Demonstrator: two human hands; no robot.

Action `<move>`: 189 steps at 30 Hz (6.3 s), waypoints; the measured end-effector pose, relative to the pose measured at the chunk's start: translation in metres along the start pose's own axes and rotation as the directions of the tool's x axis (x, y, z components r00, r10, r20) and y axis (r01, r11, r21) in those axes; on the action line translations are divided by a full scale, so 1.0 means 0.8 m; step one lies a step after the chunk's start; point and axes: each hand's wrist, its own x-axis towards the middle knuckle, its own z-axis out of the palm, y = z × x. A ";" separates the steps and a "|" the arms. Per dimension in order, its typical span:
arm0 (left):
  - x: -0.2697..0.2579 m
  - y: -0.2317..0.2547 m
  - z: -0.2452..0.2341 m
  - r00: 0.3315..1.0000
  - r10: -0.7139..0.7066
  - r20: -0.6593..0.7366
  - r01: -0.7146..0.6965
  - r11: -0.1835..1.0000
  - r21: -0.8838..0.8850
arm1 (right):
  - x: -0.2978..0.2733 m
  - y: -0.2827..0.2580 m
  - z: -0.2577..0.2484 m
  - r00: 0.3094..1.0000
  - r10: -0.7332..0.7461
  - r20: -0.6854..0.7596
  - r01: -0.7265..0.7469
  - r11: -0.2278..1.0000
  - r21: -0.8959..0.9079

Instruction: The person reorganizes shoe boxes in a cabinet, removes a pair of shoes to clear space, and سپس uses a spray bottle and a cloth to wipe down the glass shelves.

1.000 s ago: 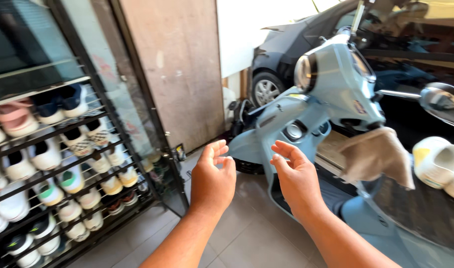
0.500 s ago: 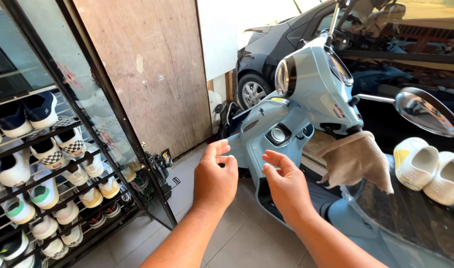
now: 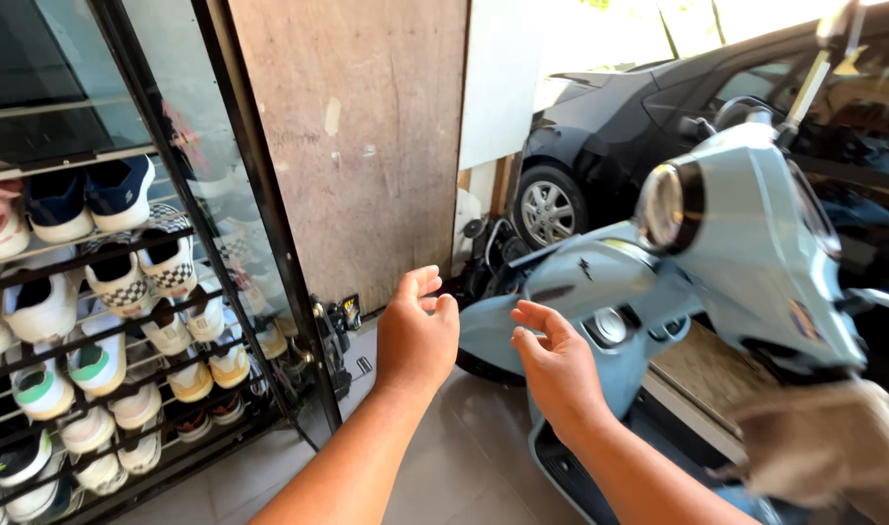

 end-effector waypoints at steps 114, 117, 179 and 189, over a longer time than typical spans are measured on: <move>0.379 -0.995 0.116 0.769 -0.020 -0.639 0.215 0.950 0.228 | 0.645 0.854 0.759 0.734 -0.054 0.677 0.602 0.515 -0.611; 0.376 -0.942 0.126 0.766 -0.117 -0.633 0.311 0.928 0.204 | 0.635 0.796 0.719 0.769 -0.063 0.636 0.546 0.583 -0.602; -0.125 0.005 -0.045 0.976 -0.052 0.213 0.019 0.987 0.157 | -0.047 -0.089 0.030 0.970 0.047 0.238 0.078 0.870 -0.487; -0.207 0.035 -0.010 0.975 0.011 0.221 -0.034 0.994 0.101 | -0.091 -0.009 -0.121 0.988 0.045 0.146 0.027 0.889 -0.457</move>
